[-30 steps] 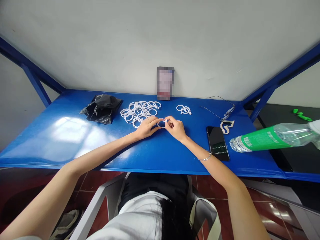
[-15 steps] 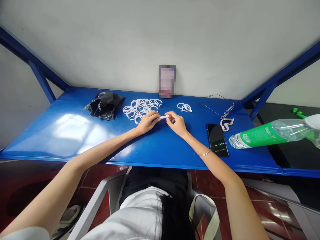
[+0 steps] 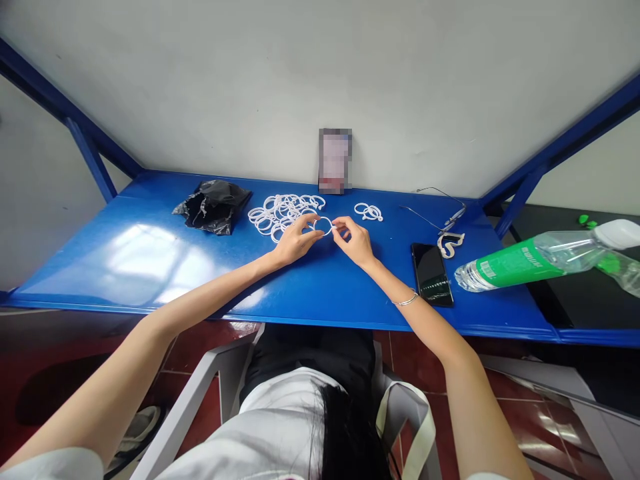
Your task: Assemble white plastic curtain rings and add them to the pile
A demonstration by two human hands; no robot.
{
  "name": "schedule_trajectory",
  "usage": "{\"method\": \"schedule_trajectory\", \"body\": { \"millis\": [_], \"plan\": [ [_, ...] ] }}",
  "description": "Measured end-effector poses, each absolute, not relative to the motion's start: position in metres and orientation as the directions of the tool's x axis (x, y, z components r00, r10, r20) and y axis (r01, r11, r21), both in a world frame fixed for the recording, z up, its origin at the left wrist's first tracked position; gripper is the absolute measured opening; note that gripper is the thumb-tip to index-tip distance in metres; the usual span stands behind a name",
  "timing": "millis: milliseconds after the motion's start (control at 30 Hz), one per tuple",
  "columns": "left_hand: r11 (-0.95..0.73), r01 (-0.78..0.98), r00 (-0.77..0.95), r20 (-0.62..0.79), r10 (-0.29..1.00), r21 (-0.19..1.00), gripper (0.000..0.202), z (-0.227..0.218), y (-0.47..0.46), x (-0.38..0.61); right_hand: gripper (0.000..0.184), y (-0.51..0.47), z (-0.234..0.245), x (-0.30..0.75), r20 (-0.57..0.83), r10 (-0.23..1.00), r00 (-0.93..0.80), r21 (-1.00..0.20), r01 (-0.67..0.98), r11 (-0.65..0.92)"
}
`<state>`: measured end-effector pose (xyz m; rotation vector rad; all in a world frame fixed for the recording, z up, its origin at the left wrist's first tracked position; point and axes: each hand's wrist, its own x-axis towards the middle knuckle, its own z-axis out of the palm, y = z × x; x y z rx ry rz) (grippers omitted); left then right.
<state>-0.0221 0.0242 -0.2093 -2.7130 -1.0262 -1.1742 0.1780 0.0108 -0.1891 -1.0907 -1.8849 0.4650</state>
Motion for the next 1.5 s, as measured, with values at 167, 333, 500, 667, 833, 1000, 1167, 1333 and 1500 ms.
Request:
{"method": "schedule_trajectory", "body": {
  "millis": [167,333,500,667,833,1000,1167,1333,1500],
  "plan": [
    [-0.813,0.530,0.523,0.662,0.538,0.242,0.025,-0.204,0.015,-0.021,0.015,0.010,-0.191,0.180,0.574,0.766,-0.288,-0.522,0.592,0.614],
    [-0.833,0.538,0.558,0.686,0.467,0.130,0.023,-0.202,0.011,-0.021,0.017,0.004,-0.187,0.180,0.629,0.685,-0.367,-0.337,0.666,0.666],
    [-0.805,0.587,0.544,0.694,0.473,0.089,0.021,-0.199,0.013,-0.025,0.019,0.000,-0.180,0.180,0.663,0.651,-0.368,-0.275,0.690,0.670],
    [-0.796,0.603,0.555,0.686,0.471,0.058,0.017,-0.196,0.013,-0.027,0.018,0.003,-0.178,0.183,0.609,0.673,-0.419,-0.232,0.718,0.657],
    [-0.782,0.623,0.582,0.667,0.465,0.002,0.021,-0.192,0.010,-0.026,0.022,0.007,-0.180,0.187,0.559,0.660,-0.501,-0.149,0.723,0.675],
    [-0.785,0.616,0.571,0.647,0.505,0.069,0.029,-0.188,0.009,-0.025,0.025,0.009,-0.180,0.191,0.535,0.622,-0.572,-0.025,0.725,0.688],
    [-0.796,0.581,0.540,0.651,0.534,0.171,0.039,-0.188,0.008,-0.025,0.031,0.008,-0.182,0.192,0.519,0.614,-0.595,0.003,0.720,0.694],
    [-0.794,0.573,0.544,0.631,0.553,0.202,0.040,-0.189,0.010,-0.026,0.028,0.007,-0.181,0.191,0.542,0.593,-0.595,0.009,0.710,0.704],
    [-0.804,0.569,0.540,0.659,0.524,0.173,0.040,-0.189,0.013,-0.029,0.022,0.008,-0.178,0.194,0.582,0.594,-0.556,-0.018,0.721,0.692]
  ]
}}
